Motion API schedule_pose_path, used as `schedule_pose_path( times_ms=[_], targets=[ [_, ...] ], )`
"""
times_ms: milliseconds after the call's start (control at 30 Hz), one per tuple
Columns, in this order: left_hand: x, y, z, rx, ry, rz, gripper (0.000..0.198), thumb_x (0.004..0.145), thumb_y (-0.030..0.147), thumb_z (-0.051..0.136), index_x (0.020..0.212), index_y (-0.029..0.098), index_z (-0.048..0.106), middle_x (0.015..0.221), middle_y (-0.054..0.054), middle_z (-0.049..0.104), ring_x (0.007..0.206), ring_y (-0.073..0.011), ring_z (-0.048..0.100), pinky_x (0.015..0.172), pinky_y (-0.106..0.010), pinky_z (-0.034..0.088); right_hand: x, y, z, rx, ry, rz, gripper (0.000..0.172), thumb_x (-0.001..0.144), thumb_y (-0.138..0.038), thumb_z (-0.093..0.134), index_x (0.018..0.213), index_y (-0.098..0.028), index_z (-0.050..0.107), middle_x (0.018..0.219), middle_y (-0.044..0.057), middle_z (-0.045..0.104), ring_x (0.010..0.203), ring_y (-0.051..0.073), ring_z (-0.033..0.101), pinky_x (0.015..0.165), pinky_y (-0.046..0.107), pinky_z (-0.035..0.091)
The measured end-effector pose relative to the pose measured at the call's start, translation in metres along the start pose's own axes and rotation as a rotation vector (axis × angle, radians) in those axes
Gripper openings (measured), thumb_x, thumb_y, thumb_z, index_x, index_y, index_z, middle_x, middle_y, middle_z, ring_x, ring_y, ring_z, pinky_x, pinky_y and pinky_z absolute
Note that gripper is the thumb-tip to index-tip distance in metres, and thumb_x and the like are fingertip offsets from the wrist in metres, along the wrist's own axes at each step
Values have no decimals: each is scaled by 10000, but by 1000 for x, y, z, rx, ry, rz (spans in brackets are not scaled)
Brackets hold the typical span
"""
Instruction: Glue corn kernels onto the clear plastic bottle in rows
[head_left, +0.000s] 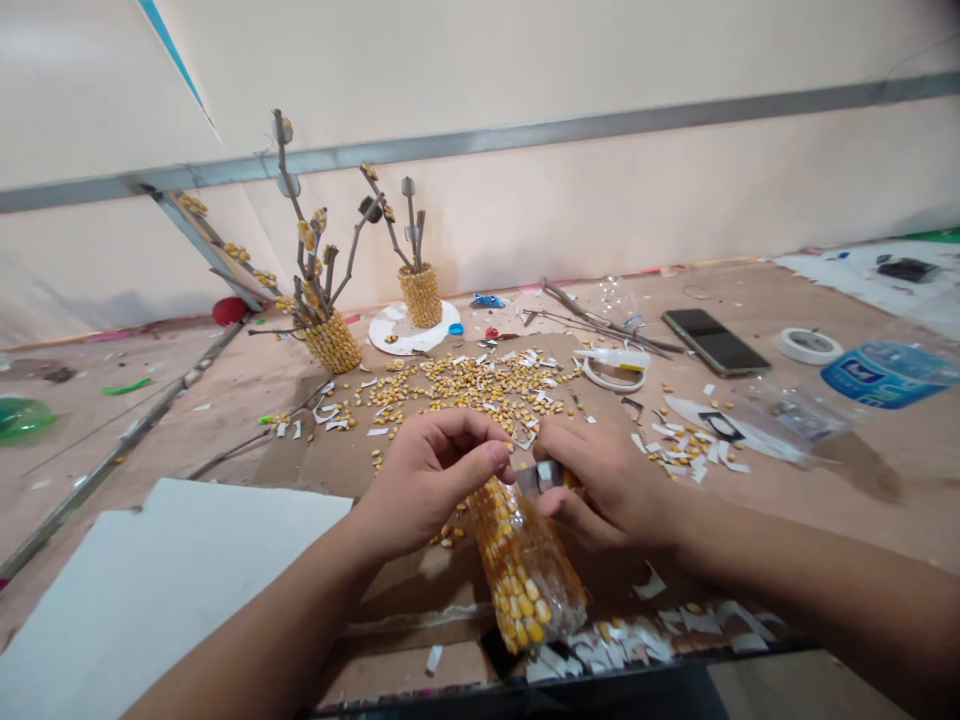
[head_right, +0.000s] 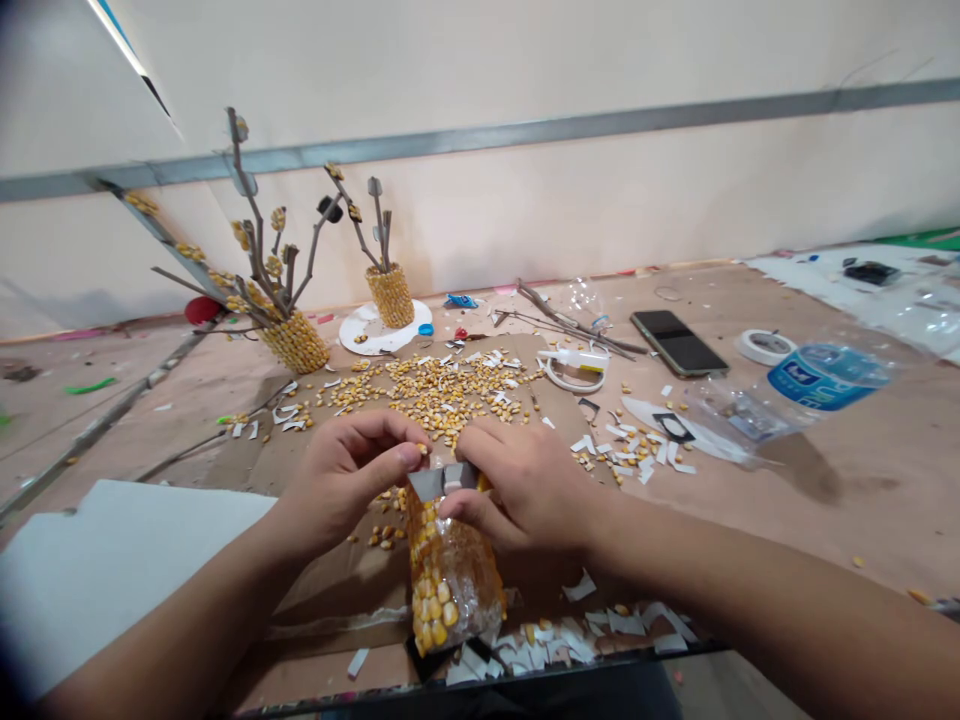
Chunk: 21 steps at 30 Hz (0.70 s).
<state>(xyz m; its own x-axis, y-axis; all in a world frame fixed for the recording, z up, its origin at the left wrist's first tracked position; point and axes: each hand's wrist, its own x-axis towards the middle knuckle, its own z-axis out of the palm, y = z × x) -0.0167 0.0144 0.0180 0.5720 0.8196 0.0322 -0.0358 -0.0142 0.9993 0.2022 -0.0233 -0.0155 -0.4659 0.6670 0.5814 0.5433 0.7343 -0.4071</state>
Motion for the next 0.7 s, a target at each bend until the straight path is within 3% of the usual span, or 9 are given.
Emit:
schedule_pose_path(
  times_ms=[367,700],
  targets=[
    [-3,-7,2,-101,-25,22,264,856,384,869,828,138,777,742,-45,770,663,-122,697,661,-221,577,-1,1,0,43,-77,38,560,1101,-651,293,808,-214,485,713,-6,493,608,142,426,569,288,259],
    [-6,-5,3,98,0,91,278,899,419,810,850,149,770,785,-66,782,693,-149,695,649,-241,559,-1,0,1,65,-87,42,542,1101,-649,306,820,-218,480,714,-7,503,608,141,425,575,291,254]
  ],
)
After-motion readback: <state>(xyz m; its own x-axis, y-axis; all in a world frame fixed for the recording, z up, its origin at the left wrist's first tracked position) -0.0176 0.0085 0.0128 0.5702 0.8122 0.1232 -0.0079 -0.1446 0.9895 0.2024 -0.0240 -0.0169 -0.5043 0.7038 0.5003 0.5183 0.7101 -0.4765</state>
